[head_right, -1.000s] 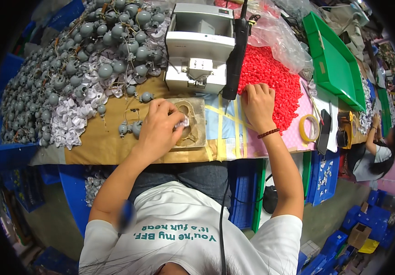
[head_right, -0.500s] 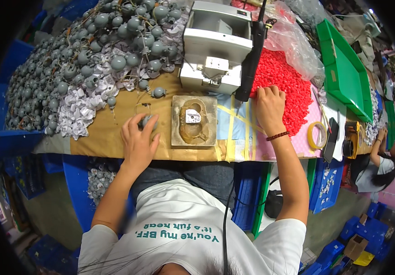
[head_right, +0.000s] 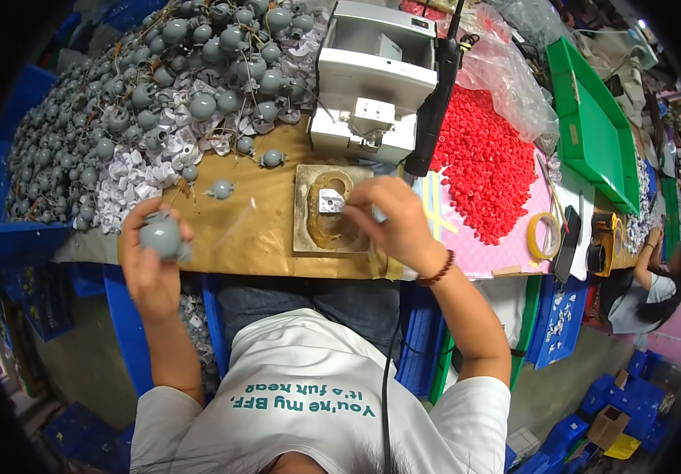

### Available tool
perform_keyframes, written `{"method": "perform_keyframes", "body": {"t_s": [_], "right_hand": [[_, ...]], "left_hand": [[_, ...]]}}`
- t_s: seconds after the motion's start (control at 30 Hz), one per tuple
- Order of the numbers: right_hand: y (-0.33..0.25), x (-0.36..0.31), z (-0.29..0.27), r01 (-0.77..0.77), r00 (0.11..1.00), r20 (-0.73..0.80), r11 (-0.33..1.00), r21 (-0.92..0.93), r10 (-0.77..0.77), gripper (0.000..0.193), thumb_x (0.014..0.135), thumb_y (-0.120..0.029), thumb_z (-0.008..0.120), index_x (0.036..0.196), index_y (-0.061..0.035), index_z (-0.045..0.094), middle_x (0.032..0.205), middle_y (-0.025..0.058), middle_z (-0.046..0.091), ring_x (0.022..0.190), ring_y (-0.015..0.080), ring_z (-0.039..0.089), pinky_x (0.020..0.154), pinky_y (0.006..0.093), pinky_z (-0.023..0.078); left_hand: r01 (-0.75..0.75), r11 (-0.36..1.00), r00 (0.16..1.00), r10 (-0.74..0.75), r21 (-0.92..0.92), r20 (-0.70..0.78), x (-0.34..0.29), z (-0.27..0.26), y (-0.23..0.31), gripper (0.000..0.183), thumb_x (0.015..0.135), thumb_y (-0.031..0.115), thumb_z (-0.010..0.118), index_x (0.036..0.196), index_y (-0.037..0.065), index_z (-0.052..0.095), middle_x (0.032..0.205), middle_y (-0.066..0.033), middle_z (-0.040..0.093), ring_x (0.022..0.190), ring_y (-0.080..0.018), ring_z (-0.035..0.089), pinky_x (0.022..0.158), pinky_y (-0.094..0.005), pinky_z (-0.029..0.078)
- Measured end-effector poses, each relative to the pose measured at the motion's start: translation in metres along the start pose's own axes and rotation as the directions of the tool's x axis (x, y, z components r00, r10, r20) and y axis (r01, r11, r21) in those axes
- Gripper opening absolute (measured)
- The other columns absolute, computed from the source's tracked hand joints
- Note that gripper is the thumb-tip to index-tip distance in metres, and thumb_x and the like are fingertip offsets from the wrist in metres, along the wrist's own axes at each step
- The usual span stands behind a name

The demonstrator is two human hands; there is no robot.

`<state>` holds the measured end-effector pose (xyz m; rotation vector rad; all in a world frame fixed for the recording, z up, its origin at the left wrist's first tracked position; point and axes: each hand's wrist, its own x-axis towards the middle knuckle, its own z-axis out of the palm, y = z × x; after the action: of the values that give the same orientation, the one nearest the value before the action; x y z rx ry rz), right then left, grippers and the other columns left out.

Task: Assembling light bulb components using a powered screwdriver at a factory workstation.

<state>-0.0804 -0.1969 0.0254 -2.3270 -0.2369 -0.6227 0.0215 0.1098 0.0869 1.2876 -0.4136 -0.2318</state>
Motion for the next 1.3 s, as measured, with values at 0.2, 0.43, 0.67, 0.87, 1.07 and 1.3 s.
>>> {"method": "perform_keyframes", "body": {"t_s": [0.2, 0.43, 0.67, 0.87, 1.07, 1.3], "right_hand": [[0.008, 0.002, 0.028, 0.200, 0.977, 0.126, 0.938, -0.283, -0.170, 0.025, 0.074, -0.009, 0.078, 0.095, -0.0073, 0.066, 0.096, 0.0046, 0.064, 0.090, 0.0259, 0.060, 0.079, 0.0386, 0.046], [-0.014, -0.001, 0.008, 0.024, 1.000, 0.011, 0.999, -0.038, -0.024, 0.038, 0.076, -0.010, 0.078, 0.111, -0.0040, 0.067, 0.108, 0.0124, 0.064, 0.097, 0.0307, 0.061, 0.086, 0.0388, 0.048], [-0.043, -0.007, -0.010, -0.610, 0.792, 0.562, 0.333, 0.719, 0.236, 0.040, 0.094, -0.006, 0.067, 0.131, -0.0008, 0.053, 0.108, 0.0048, 0.065, 0.098, 0.0146, 0.065, 0.086, 0.0302, 0.053], [-0.028, -0.001, -0.002, -0.409, 0.894, 0.285, 0.890, 0.200, 0.347, 0.019, 0.089, 0.000, 0.067, 0.107, -0.0025, 0.067, 0.084, 0.0082, 0.067, 0.072, 0.0202, 0.067, 0.064, 0.0313, 0.053], [-0.028, 0.012, 0.003, -0.143, 0.960, 0.254, 0.987, 0.069, 0.122, 0.025, 0.079, 0.000, 0.071, 0.103, -0.0059, 0.069, 0.086, 0.0111, 0.065, 0.072, 0.0286, 0.066, 0.061, 0.0363, 0.053], [-0.008, 0.006, 0.015, 0.141, 0.971, 0.228, 0.953, -0.269, -0.080, 0.032, 0.072, -0.008, 0.074, 0.104, -0.0076, 0.069, 0.085, 0.0056, 0.061, 0.076, 0.0234, 0.063, 0.060, 0.0354, 0.052]], "left_hand": [[0.066, 0.946, 0.963, 0.022, -0.317, 0.269, -0.013, -0.014, 0.026, 0.060, 0.088, 0.040, 0.068, 0.121, -0.007, 0.051, 0.098, -0.0171, 0.055, 0.073, -0.0205, 0.060, 0.056, -0.0281, 0.048], [0.387, 0.833, 0.803, -0.094, -0.395, 0.588, -0.017, 0.015, 0.014, 0.043, 0.090, 0.028, 0.065, 0.119, -0.003, 0.061, 0.105, -0.0183, 0.063, 0.089, -0.0217, 0.063, 0.079, -0.0298, 0.051], [0.671, 0.670, 0.708, -0.454, -0.317, 0.541, -0.020, 0.043, -0.048, 0.056, 0.093, 0.036, 0.061, 0.134, 0.001, 0.046, 0.117, -0.0161, 0.060, 0.093, -0.0179, 0.061, 0.084, -0.0295, 0.050], [0.436, 0.897, 0.845, -0.435, 0.071, 0.312, -0.027, 0.054, -0.087, 0.045, 0.096, 0.014, 0.062, 0.136, 0.001, 0.045, 0.120, -0.0107, 0.056, 0.098, -0.0126, 0.057, 0.088, -0.0269, 0.048], [0.230, 0.915, 0.925, -0.311, 0.333, 0.216, -0.022, 0.062, -0.097, 0.046, 0.092, 0.004, 0.066, 0.134, 0.002, 0.047, 0.118, -0.0080, 0.057, 0.104, -0.0125, 0.057, 0.089, -0.0270, 0.049], [-0.031, 0.853, 0.958, -0.123, 0.521, 0.257, -0.010, 0.074, -0.092, 0.042, 0.085, 0.008, 0.073, 0.124, 0.002, 0.056, 0.112, -0.0141, 0.063, 0.096, -0.0226, 0.064, 0.083, -0.0325, 0.052]]}}
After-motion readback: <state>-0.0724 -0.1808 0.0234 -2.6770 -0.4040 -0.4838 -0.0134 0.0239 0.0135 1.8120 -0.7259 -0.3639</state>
